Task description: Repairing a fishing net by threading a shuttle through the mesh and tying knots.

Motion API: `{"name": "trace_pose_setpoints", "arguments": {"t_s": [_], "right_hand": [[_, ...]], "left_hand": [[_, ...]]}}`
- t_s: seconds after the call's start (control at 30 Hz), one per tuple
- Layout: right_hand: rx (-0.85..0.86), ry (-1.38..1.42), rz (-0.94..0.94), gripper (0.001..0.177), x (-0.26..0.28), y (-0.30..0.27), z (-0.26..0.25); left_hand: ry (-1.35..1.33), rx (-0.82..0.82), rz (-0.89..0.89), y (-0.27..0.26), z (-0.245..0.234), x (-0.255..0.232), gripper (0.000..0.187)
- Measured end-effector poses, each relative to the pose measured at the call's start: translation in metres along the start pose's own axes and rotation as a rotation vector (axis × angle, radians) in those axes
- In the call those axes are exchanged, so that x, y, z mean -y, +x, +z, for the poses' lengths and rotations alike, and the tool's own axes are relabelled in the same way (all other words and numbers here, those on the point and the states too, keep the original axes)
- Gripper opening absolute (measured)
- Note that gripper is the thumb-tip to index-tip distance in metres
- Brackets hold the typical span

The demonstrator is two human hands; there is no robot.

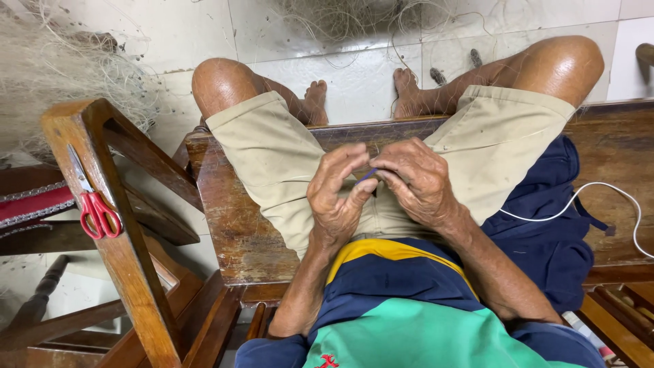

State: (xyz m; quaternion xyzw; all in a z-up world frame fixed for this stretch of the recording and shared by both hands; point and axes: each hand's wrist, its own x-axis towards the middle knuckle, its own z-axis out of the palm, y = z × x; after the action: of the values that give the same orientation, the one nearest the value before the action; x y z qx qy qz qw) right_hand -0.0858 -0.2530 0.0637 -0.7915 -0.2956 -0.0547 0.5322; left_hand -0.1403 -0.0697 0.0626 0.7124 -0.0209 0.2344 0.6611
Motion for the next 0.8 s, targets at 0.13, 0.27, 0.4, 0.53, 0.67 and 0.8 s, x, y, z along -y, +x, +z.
{"name": "trace_pose_setpoints", "arguments": {"t_s": [0.13,0.27,0.4,0.53,0.67,0.8], "right_hand": [[-0.014,0.053,0.04,0.014,0.004,0.004,0.008],[-0.005,0.125,0.066,0.016,0.004,0.007,0.01],[-0.055,0.175,0.17,0.028,-0.031,0.001,-0.006],[-0.12,-0.01,0.102,0.039,-0.082,0.008,-0.034],[-0.038,-0.233,0.102,0.051,-0.079,0.028,-0.038],[0.051,-0.512,0.123,0.082,-0.088,0.028,-0.038]], "left_hand": [[-0.068,0.085,-0.024,-0.01,0.005,0.02,0.052],[-0.185,0.005,-0.114,-0.01,0.012,0.03,0.038],[-0.265,-0.069,-0.191,-0.007,0.011,0.053,0.036],[-0.212,-0.122,-0.257,0.003,-0.003,0.055,0.033],[-0.245,-0.145,-0.261,0.016,-0.019,0.048,0.033],[-0.402,-0.21,-0.171,0.028,-0.038,0.051,0.025]]}}
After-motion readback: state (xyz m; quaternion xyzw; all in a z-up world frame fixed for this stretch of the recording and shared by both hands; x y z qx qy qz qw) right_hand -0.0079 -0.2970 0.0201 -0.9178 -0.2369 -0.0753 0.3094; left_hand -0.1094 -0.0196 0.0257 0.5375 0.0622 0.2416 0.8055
